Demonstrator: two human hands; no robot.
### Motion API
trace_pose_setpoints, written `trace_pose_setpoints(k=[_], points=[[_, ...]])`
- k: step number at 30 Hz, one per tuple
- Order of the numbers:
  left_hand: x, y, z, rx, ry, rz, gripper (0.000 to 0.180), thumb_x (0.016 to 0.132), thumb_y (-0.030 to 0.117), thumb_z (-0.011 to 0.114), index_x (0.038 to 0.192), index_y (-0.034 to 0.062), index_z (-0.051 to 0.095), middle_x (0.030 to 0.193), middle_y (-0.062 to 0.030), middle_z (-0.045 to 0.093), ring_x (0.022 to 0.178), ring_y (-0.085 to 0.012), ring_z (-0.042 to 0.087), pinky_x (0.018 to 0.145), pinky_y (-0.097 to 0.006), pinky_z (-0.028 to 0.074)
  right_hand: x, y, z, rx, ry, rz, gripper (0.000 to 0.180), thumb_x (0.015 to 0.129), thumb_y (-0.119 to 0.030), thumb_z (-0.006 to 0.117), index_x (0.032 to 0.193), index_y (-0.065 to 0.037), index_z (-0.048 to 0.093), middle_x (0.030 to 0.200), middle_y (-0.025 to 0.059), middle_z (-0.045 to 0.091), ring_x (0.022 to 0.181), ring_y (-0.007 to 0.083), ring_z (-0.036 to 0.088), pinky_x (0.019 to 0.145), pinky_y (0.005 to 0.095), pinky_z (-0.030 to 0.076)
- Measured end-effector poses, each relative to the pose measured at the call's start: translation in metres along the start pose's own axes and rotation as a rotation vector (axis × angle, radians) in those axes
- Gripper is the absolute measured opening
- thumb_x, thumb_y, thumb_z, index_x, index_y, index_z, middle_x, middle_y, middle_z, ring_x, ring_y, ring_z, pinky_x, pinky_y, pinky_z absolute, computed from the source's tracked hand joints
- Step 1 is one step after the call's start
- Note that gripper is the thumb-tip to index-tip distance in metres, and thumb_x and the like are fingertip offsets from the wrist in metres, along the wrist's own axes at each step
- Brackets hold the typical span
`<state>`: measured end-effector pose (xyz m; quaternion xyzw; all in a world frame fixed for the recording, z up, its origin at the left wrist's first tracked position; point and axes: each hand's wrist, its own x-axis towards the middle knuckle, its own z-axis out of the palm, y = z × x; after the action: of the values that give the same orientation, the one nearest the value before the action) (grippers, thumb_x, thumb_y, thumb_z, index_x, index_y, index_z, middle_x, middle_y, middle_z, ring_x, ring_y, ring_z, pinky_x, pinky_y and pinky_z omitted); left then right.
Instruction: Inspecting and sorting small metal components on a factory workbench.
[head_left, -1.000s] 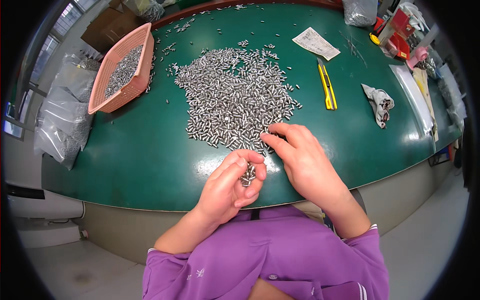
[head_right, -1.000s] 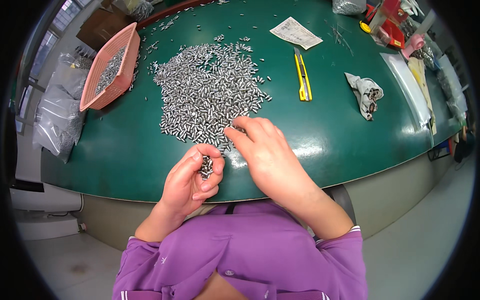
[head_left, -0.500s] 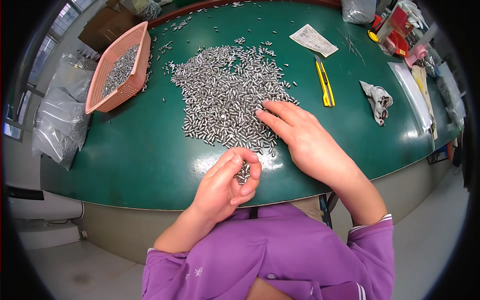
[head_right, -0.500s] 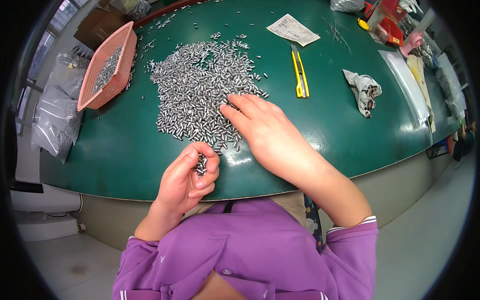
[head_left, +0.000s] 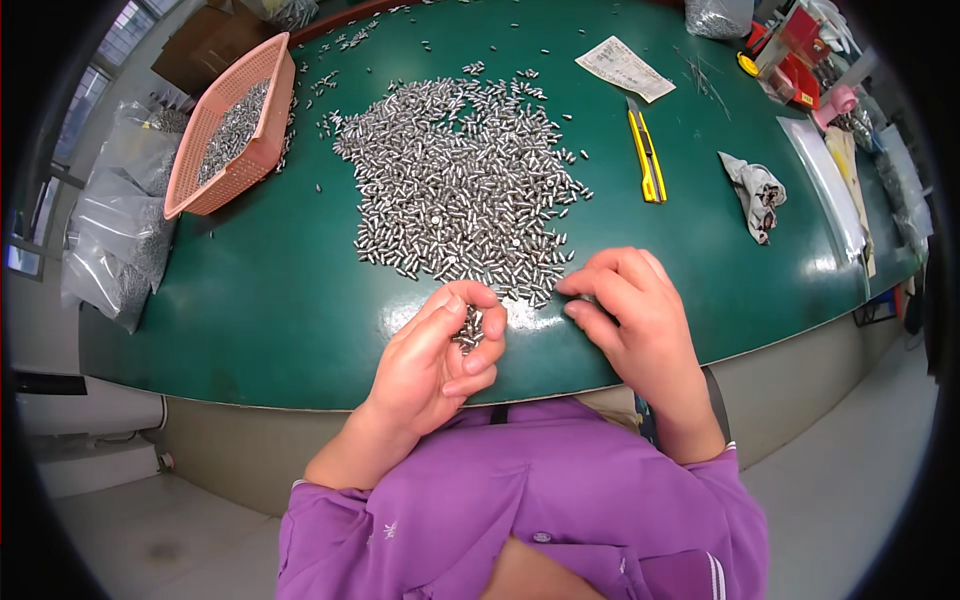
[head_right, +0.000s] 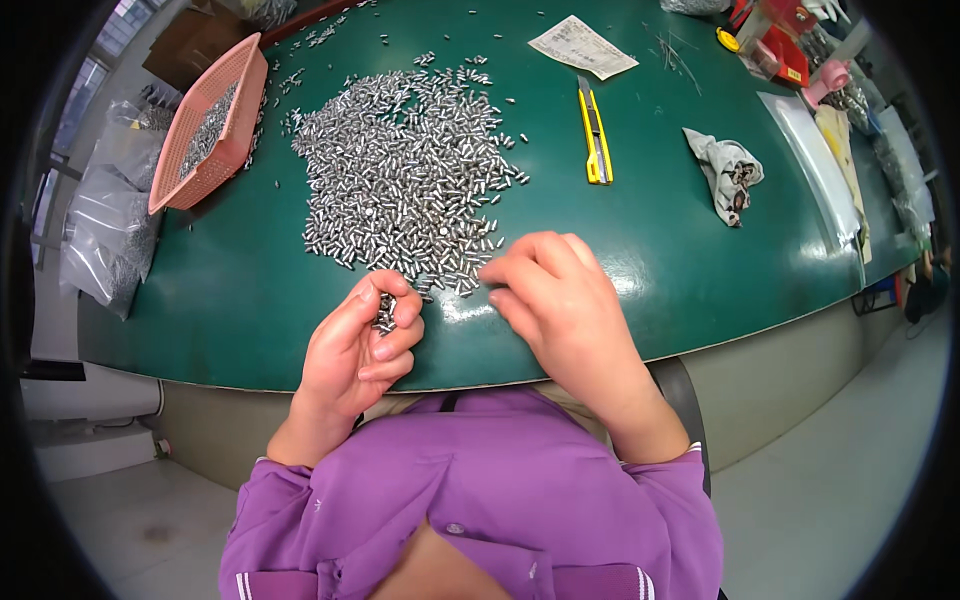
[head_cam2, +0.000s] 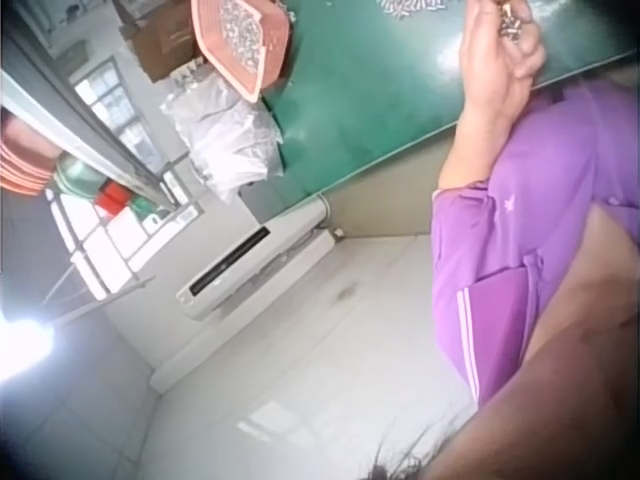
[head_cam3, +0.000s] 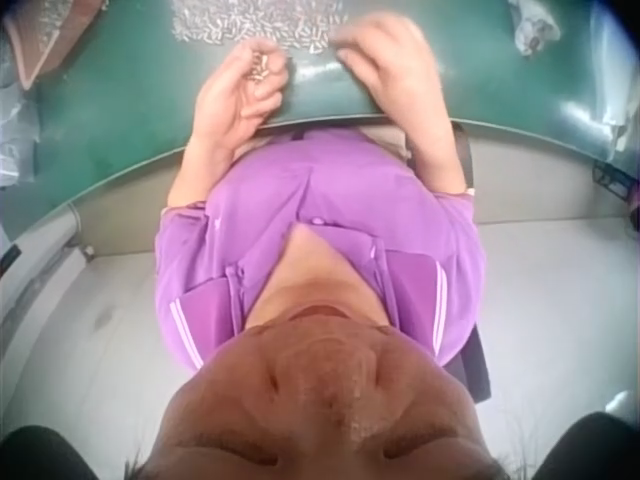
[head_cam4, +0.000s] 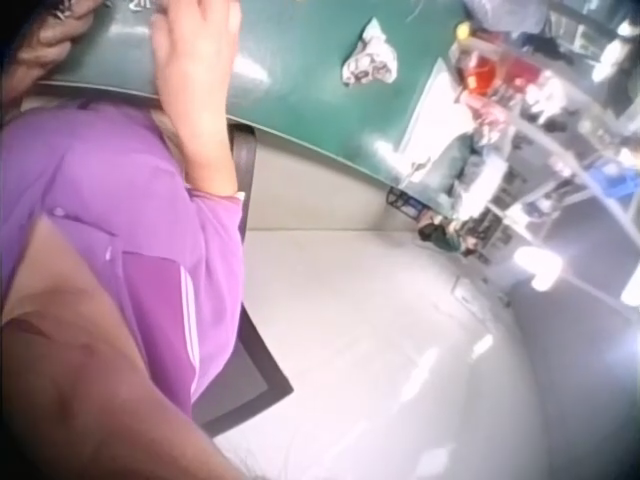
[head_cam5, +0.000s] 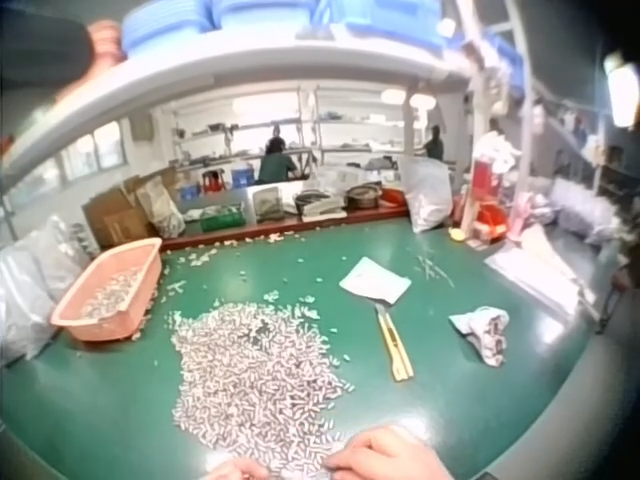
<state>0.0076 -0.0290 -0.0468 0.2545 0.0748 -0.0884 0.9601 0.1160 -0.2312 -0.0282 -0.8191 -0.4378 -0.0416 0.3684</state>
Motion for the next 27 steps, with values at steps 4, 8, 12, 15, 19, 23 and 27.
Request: trace_pose_setpoints(k=[4,8,12,15,19,23,27], points=[[0.000,0.000,0.003,0.042,0.009,-0.030,0.024,0.104,0.021,0.036,0.118,0.0047,0.047,0.099,-0.0095,0.048,0.068,-0.0111,0.041,0.047,-0.019,0.032,0.001,-0.005,0.008,0.005,0.019,0.002,0.018,0.076,-0.003,0.070,0.093,-0.008,0.064,0.089,0.0073,0.057,0.085,0.0274,0.055,0.073,0.0380,0.047],[-0.001,0.000,0.003,0.048,0.009,-0.031,0.024,0.104,0.021,0.037,0.119,0.0056,0.047,0.099,-0.0094,0.048,0.067,-0.0110,0.042,0.046,-0.019,0.032,0.003,-0.004,0.013,-0.030,0.028,-0.011,0.016,0.076,-0.003,0.070,0.089,-0.007,0.062,0.088,0.0073,0.056,0.081,0.0280,0.054,0.071,0.0378,0.046],[0.000,0.001,0.006,0.101,0.019,-0.049,0.021,0.103,0.020,0.040,0.118,0.0066,0.048,0.098,-0.0084,0.049,0.066,-0.0096,0.041,0.045,-0.018,0.030,0.002,-0.006,0.017,-0.064,0.060,-0.011,0.017,0.076,-0.003,0.070,0.090,-0.007,0.061,0.087,0.0076,0.056,0.081,0.0284,0.054,0.070,0.0381,0.046],[0.000,-0.001,0.014,0.146,0.045,-0.066,0.018,0.102,0.016,0.043,0.116,0.0069,0.048,0.097,-0.0066,0.051,0.062,-0.0074,0.040,0.043,-0.018,0.028,0.002,-0.005,0.019,-0.066,0.087,-0.023,0.019,0.076,-0.004,0.070,0.091,-0.007,0.060,0.088,0.0081,0.056,0.082,0.0286,0.054,0.071,0.0377,0.046],[0.000,-0.002,0.015,0.318,0.024,-0.131,0.016,0.101,0.014,0.044,0.116,0.0079,0.047,0.096,-0.0042,0.053,0.057,-0.0046,0.039,0.042,-0.018,0.026,0.002,-0.012,0.017,0.040,0.162,-0.114,0.020,0.075,-0.004,0.071,0.092,-0.007,0.060,0.092,0.0070,0.057,0.085,0.0275,0.055,0.073,0.0371,0.047],[0.002,-0.003,0.020,0.425,0.015,-0.205,0.012,0.102,0.017,0.044,0.112,0.0099,0.045,0.090,-0.0014,0.055,0.056,-0.0036,0.040,0.042,-0.018,0.026,0.003,-0.012,0.020,0.125,0.142,-0.204,0.025,0.073,-0.007,0.073,0.095,-0.009,0.063,0.094,0.0050,0.058,0.086,0.0257,0.056,0.073,0.0371,0.048],[0.001,-0.002,0.020,0.445,0.049,-0.206,0.011,0.101,0.017,0.046,0.111,0.0110,0.046,0.085,-0.0001,0.055,0.055,-0.0029,0.040,0.042,-0.018,0.025,0.002,-0.012,0.018,0.222,0.128,-0.220,0.024,0.073,-0.008,0.074,0.095,-0.009,0.066,0.091,0.0042,0.059,0.082,0.0245,0.057,0.071,0.0357,0.048]])
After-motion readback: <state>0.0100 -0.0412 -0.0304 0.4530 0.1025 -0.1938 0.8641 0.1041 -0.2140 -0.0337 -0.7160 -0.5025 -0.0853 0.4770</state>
